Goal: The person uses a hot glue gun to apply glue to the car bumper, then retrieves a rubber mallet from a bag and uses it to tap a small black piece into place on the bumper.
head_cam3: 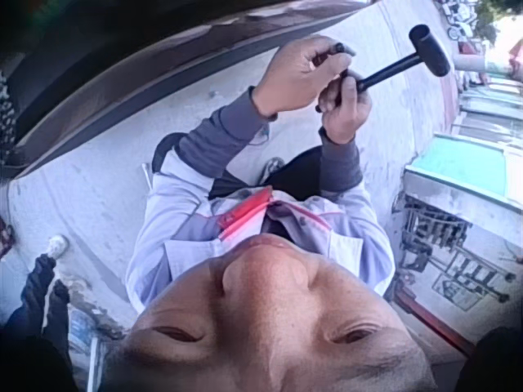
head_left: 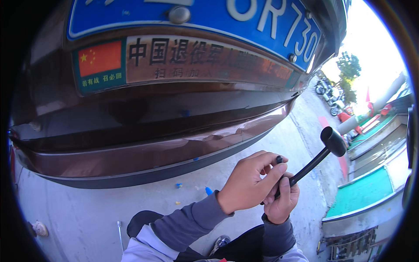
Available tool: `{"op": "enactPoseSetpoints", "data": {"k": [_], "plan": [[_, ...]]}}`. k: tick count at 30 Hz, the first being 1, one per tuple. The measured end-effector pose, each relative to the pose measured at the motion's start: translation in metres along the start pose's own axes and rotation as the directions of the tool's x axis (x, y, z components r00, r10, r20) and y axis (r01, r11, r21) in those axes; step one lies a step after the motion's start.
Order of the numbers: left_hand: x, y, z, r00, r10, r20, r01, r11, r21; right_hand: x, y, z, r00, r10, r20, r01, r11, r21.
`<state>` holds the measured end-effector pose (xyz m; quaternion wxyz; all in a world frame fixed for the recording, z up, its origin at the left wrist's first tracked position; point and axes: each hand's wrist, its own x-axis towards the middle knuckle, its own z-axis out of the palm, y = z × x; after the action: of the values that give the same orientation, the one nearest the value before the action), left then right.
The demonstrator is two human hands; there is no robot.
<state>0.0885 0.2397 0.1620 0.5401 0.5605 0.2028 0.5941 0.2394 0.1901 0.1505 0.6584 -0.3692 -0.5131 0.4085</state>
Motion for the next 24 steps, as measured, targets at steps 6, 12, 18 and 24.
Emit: {"op": "enactPoseSetpoints", "data": {"k": [6, 12, 18, 24], "plan": [[0.013, 0.004, -0.005, 0.993, -0.020, 0.118, 0.045, 0.977, -0.210, -0.004, -0.027, 0.023, 0.997, 0.012, -0.077, -0.021, 0.993, -0.120], [0.024, 0.002, -0.022, 0.991, 0.079, 0.110, -0.038, 0.940, -0.338, 0.012, -0.047, 0.062, 0.999, -0.016, -0.051, 0.001, 0.964, -0.268], [0.035, 0.003, -0.046, 0.999, -0.030, 0.014, 0.031, 0.690, -0.723, 0.009, -0.051, 0.085, 0.987, -0.050, -0.151, 0.003, 0.955, -0.297], [0.043, 0.007, -0.051, 0.996, -0.054, 0.070, 0.087, 0.507, -0.857, -0.004, -0.053, 0.067, 0.972, -0.135, -0.192, 0.061, 0.936, -0.348]]}}
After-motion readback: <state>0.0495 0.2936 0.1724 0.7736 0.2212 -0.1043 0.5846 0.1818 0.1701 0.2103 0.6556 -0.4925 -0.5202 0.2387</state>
